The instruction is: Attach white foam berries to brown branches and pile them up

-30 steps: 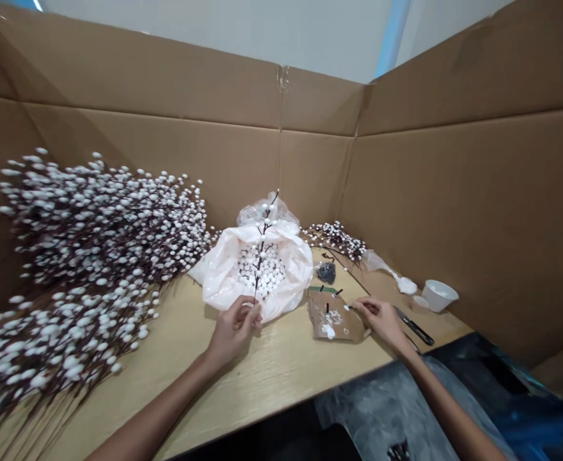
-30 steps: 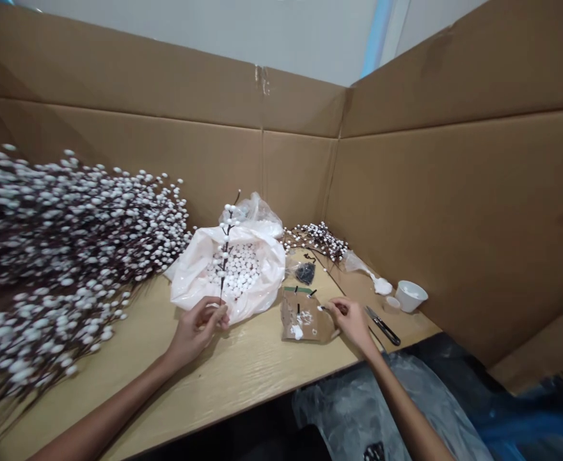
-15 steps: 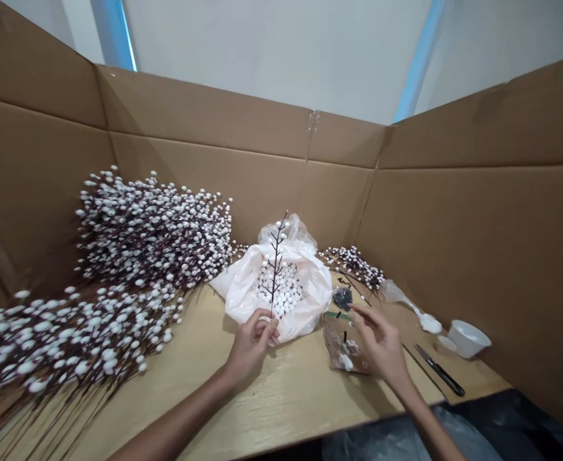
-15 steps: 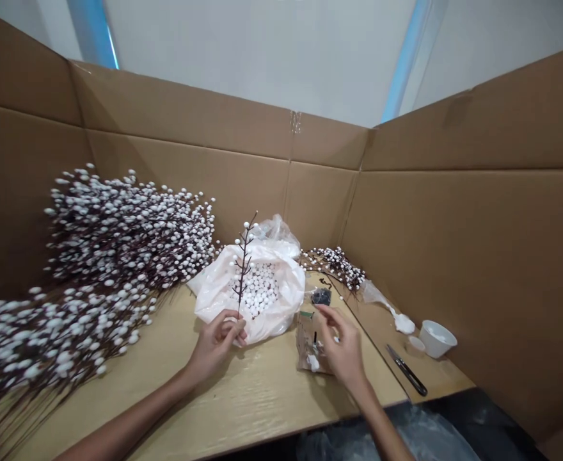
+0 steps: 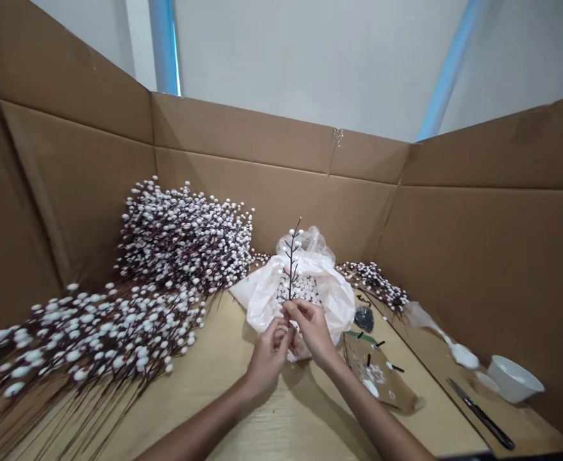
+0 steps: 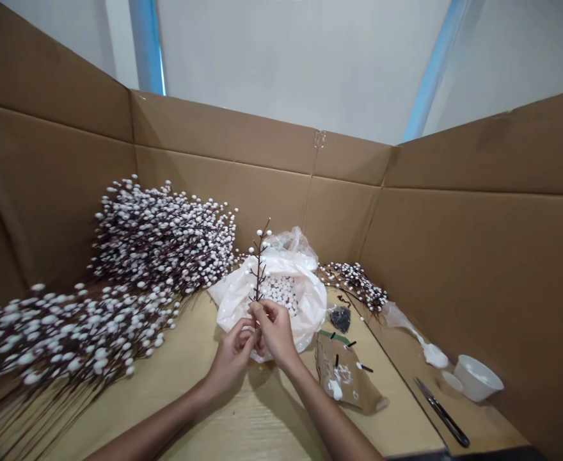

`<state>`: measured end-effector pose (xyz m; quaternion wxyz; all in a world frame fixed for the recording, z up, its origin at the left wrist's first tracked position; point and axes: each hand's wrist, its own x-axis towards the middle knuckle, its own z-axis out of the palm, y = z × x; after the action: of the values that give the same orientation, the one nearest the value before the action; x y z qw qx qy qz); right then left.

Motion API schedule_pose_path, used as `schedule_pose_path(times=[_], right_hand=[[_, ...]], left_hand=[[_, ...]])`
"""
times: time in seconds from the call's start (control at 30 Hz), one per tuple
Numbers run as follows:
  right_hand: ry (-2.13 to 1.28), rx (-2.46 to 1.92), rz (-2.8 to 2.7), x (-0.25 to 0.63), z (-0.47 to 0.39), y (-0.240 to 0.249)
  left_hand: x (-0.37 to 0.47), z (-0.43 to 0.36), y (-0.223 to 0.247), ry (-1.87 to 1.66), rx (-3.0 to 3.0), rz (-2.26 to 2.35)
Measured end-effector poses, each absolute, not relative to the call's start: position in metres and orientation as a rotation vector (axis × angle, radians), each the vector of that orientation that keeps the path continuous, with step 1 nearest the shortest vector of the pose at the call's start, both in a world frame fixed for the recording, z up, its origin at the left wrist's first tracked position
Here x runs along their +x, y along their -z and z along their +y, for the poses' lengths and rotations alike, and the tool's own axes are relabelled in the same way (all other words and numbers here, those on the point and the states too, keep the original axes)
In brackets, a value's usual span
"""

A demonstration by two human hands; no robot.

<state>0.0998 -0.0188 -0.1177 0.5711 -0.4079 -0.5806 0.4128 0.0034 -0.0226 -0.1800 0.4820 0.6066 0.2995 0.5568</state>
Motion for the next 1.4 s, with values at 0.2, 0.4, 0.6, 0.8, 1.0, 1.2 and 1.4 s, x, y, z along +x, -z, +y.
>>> schedule_pose_path(times=[0.2, 0.4, 0.6, 0.8, 1.0, 1.2, 1.4], right_hand=[[-0.894, -0.927, -1.379, 0.098, -0.012, 0.111], [-0.696, -0.74, -1.398, 0.108, 0.001, 0.058], [-0.683, -0.544, -1.313, 0.11, 0.001, 0.009], [-0.655, -0.49, -1.355, 0.111, -0.003, -0.008], [-0.575, -0.494, -1.394, 0.125, -0.009, -0.015], [-0.574, -0.53, -1.392, 0.141, -0.008, -0.013], [-0.622, -0.535, -1.377, 0.145, 0.0, -0.013]], left_hand=[[0.0, -0.023, 0.174, -1.331, 1.47, 0.74], [-0.001, -0.022, 0.169, -1.436, 1.662, 0.876], [-0.006, -0.012, 0.174, -1.455, 1.885, 0.995], [-0.015, 0.013, 0.145, -1.07, 2.401, 1.293], [-0.002, 0.053, 0.125, -0.688, 2.538, 1.304], [0.012, 0.065, 0.127, -0.482, 2.565, 1.305], [0.016, 0.074, 0.127, -0.479, 2.517, 1.247]])
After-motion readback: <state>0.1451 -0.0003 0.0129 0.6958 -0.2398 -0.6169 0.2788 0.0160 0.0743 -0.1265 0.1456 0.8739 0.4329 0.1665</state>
